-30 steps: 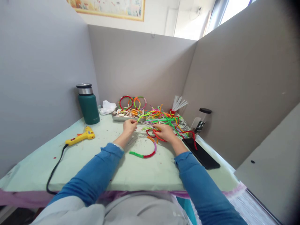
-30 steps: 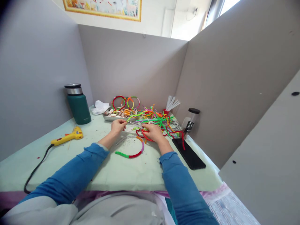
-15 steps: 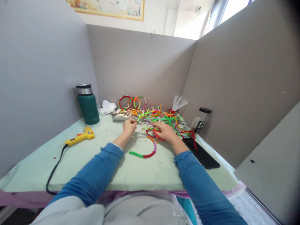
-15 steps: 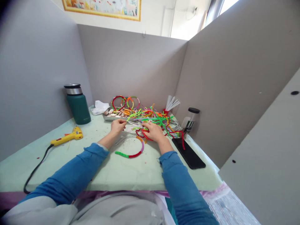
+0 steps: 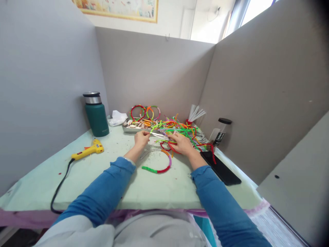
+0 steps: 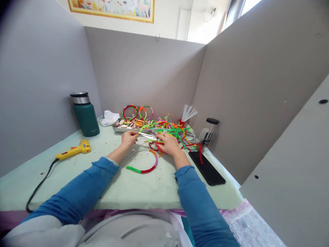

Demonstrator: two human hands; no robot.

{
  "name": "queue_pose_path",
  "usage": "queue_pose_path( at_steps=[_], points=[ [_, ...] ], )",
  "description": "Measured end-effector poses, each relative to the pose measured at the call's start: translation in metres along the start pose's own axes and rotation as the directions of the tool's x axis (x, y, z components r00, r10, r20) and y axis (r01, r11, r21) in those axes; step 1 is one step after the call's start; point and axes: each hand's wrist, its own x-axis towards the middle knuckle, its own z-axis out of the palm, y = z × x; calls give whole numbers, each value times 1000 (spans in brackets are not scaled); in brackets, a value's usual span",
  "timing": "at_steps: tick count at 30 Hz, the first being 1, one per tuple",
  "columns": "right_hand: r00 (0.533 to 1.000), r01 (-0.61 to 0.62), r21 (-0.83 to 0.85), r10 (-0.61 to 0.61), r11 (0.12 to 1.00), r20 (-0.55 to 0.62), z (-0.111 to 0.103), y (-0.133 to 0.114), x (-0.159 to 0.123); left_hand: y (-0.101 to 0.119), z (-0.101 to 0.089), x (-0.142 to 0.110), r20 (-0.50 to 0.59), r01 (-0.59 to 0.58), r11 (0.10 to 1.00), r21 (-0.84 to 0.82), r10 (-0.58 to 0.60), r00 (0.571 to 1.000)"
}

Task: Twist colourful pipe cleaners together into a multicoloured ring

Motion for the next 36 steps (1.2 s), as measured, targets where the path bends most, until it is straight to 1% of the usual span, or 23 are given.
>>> queue_pose_path(
  at_steps=[4, 8, 14, 21, 26, 31, 36],
  points=[
    [1000, -3, -3, 2, 1000, -6, -1, -1, 1, -2, 1, 2, 6, 10, 1000, -3, -10, 1000],
    [1000, -16, -3, 16, 1000, -9, 0, 0, 1, -4, 2, 3, -3, -8, 1000, 20, 8, 1000],
    [999, -31, -8, 31, 999, 15, 4, 3, 1, -4, 1, 3, 1, -10, 1000, 29, 10, 1000],
    [1000, -22, -48, 22, 999, -5, 2, -1, 0, -3, 1, 3, -22, -34, 993, 111, 37, 999],
    [1000, -25, -57, 26, 998, 11, 0, -3, 0, -4, 1, 4, -27, -40, 991, 128, 44, 999],
    [1000, -26, -26, 27, 999, 8, 1, -3, 1, -7, 2, 6, -24, -51, 991, 127, 55, 998],
    [998, -65, 37, 65, 997, 3, 4, -3, 2, -5, 2, 5, -19, -50, 993, 106, 52, 998]
  ],
)
